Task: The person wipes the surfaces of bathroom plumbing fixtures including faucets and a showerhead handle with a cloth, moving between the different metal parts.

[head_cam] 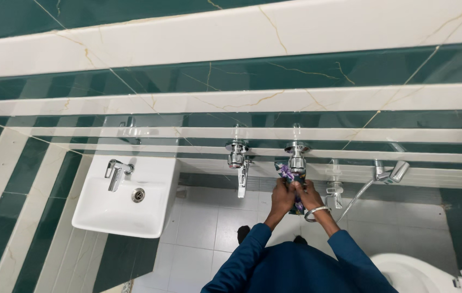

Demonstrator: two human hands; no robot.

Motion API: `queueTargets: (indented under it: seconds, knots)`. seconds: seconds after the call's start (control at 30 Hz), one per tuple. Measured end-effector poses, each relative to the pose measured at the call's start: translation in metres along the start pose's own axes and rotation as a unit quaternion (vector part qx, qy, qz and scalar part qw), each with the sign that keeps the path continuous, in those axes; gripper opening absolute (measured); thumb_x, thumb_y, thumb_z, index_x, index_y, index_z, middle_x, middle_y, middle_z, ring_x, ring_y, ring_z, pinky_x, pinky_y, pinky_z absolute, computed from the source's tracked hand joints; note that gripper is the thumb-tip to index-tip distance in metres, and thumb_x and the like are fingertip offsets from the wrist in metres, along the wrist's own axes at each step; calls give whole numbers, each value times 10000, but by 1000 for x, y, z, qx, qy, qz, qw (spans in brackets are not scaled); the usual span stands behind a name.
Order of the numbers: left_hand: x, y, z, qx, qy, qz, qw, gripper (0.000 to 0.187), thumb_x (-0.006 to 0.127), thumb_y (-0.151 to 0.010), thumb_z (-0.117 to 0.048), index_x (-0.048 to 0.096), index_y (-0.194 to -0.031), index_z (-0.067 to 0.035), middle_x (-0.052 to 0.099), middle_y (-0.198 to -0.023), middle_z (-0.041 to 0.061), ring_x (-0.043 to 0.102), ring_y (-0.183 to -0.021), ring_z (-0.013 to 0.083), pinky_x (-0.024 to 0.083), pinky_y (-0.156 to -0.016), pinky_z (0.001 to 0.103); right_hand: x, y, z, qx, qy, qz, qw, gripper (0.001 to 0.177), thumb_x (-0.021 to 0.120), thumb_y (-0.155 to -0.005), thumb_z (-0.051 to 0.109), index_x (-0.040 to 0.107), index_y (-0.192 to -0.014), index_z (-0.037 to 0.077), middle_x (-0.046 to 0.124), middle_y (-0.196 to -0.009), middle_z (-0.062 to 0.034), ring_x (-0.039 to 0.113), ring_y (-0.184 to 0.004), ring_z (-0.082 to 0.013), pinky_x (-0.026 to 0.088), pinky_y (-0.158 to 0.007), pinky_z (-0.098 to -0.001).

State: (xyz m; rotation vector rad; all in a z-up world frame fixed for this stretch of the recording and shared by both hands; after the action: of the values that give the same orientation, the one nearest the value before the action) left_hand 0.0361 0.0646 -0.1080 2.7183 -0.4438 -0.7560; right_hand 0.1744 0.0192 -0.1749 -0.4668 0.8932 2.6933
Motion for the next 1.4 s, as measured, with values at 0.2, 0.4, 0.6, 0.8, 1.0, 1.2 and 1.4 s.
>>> queueTargets:
  seconds: [0.2, 0.4, 0.6, 0.8, 1.0, 1.2, 1.4]
  knots:
    - [17, -4, 8, -21, 149, 82, 985, 670, 379, -1030, -544, 451, -1471, -45, 602, -1389, 227, 575, -1294, 376, 425, -1068, 412, 12, 2, 6, 65, -220, 185, 956, 817, 523, -900, 662, 422, -1509, 127, 538, -1485, -116, 537, -1352, -266, 436, -1097, -467]
    - [31, -15, 13, -31, 196, 82, 977, 748, 269, -1043, -623, 424, -1480, -37, 548, -1443, 194, 516, -1347, 306, 385, -1113, 389, 28, -17, 13, 41, -329, 170, 928, 807, 464, -959, 688, 342, -1532, 132, 484, -1498, -80, 471, -1377, -229, 381, -1153, -398]
    - [43, -31, 48, -78, 275, 28, 958, 630, 280, -1083, -560, 538, -1366, -60, 619, -1302, 120, 589, -1179, 220, 428, -1041, 338, 33, -9, 0, 131, -473, 234, 839, 535, 464, -1042, 528, 597, -1306, 83, 674, -1161, -62, 639, -1060, -203, 511, -967, -371]
    - [34, -39, 65, -96, 278, 8, 956, 162, 600, -1044, -173, 591, -1025, -12, 604, -904, 101, 532, -804, 219, 456, -705, 373, 27, -9, -4, 117, -391, 178, 896, 380, 529, -1051, 426, 656, -1161, 85, 674, -1045, -55, 643, -894, -189, 534, -820, -372]
    - [-9, -42, 47, 0, 55, -78, 995, 232, 656, -1003, -200, 517, -966, -18, 607, -780, 106, 594, -713, 216, 494, -725, 360, -27, -1, 2, 15, -384, 72, 920, 252, 759, -879, 102, 708, -1113, 27, 749, -1084, -72, 715, -969, -176, 561, -868, -339]
    - [-40, -38, 20, 112, 193, -86, 971, 226, 685, -982, -94, 472, -1000, -22, 555, -835, 127, 522, -762, 215, 492, -730, 340, -45, 13, 19, -31, -490, 94, 866, 370, 762, -760, -66, 700, -1122, -21, 763, -1077, -147, 727, -1027, -241, 581, -925, -346]
    - [-71, -5, -18, 150, 41, -162, 975, 328, 774, -840, 0, 478, -981, -14, 586, -828, 145, 601, -732, 285, 487, -720, 381, -63, 10, 40, -196, -250, -218, 923, 730, 915, -629, 69, 444, -1186, 85, 659, -1023, -28, 648, -946, -168, 553, -818, -309]
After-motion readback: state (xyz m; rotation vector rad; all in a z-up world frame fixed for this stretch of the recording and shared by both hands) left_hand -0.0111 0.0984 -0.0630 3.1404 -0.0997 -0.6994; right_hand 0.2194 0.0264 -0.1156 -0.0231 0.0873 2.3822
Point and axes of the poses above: each hand's wrist, its own y-axis away from the middle knuckle, its own x-axis out of the palm, z = x × y, the point moved 6 cm from there along -y, towards the middle knuckle
